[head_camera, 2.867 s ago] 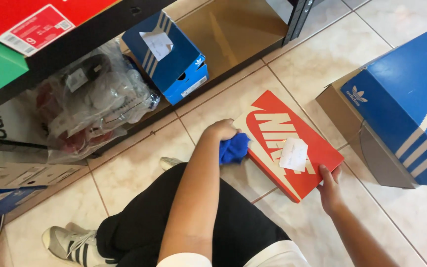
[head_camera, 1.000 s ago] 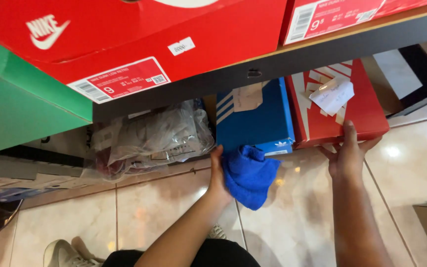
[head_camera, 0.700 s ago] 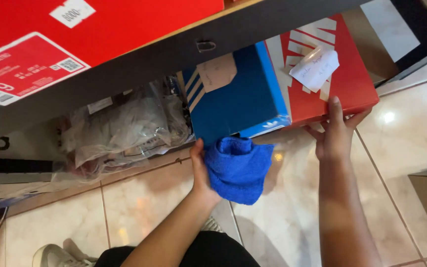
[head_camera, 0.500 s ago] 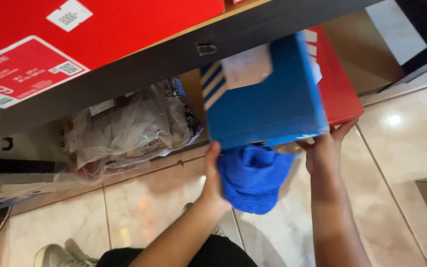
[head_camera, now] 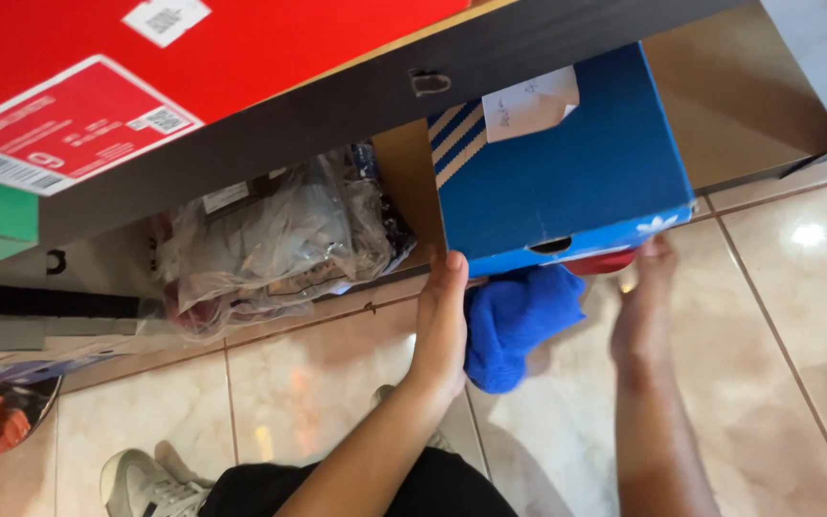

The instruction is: Cleaning shoeboxes and shoes with a cloth

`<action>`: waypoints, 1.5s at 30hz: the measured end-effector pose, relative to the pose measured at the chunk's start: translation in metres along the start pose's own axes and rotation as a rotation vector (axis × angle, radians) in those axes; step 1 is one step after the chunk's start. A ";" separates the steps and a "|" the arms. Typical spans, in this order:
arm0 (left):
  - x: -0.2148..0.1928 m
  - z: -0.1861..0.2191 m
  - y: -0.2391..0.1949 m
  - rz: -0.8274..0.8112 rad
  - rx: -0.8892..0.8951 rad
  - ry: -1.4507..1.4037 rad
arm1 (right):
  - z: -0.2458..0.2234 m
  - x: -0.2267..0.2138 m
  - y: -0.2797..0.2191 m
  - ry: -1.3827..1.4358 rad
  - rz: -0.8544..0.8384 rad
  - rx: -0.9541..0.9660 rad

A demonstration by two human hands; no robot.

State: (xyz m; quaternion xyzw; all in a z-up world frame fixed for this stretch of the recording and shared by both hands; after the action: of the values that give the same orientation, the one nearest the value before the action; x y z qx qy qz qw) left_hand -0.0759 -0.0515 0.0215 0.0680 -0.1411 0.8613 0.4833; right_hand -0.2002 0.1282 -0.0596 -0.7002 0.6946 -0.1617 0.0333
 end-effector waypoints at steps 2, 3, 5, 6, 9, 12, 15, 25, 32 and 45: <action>-0.002 -0.005 0.000 0.023 0.007 0.168 | -0.019 -0.004 0.004 0.007 -0.140 -0.235; -0.004 -0.007 -0.001 0.043 0.013 0.335 | -0.038 -0.002 -0.003 0.015 -0.276 -0.471; -0.006 -0.003 0.002 0.056 -0.026 0.494 | -0.031 0.008 -0.006 -0.112 -0.420 -0.457; -0.007 0.001 0.005 0.059 -0.053 0.656 | -0.029 0.019 -0.009 -0.232 -0.557 -0.454; -0.046 -0.034 0.022 0.258 0.064 0.964 | -0.028 0.019 0.002 -0.300 -0.534 -0.519; -0.052 -0.029 0.011 0.305 0.094 0.968 | -0.020 0.013 0.011 -0.279 -0.472 -0.557; -0.067 -0.046 0.011 0.371 0.238 1.086 | -0.027 0.016 0.010 -0.214 -0.519 -0.583; -0.075 -0.019 0.015 0.364 0.322 1.080 | -0.026 0.044 0.008 -0.367 -0.373 -0.644; -0.098 -0.046 0.041 0.350 0.228 1.136 | -0.023 0.047 0.006 -0.289 -0.329 -0.762; -0.097 -0.041 0.030 0.239 0.098 1.150 | -0.024 0.050 -0.017 -0.326 -0.296 -0.804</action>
State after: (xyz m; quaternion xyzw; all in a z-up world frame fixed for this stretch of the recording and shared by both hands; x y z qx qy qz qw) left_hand -0.0497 -0.1321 -0.0469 -0.4041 0.1772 0.8138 0.3782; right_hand -0.1913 0.0843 -0.0231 -0.7655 0.5805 0.2299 -0.1557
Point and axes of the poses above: each hand's wrist, its own y-axis towards the middle knuckle, its own x-axis out of the palm, z = x × y, the point moved 9 cm from there along y, towards the middle knuckle, and after that the axes turned 1 degree about -z, right-handed, at the moved point
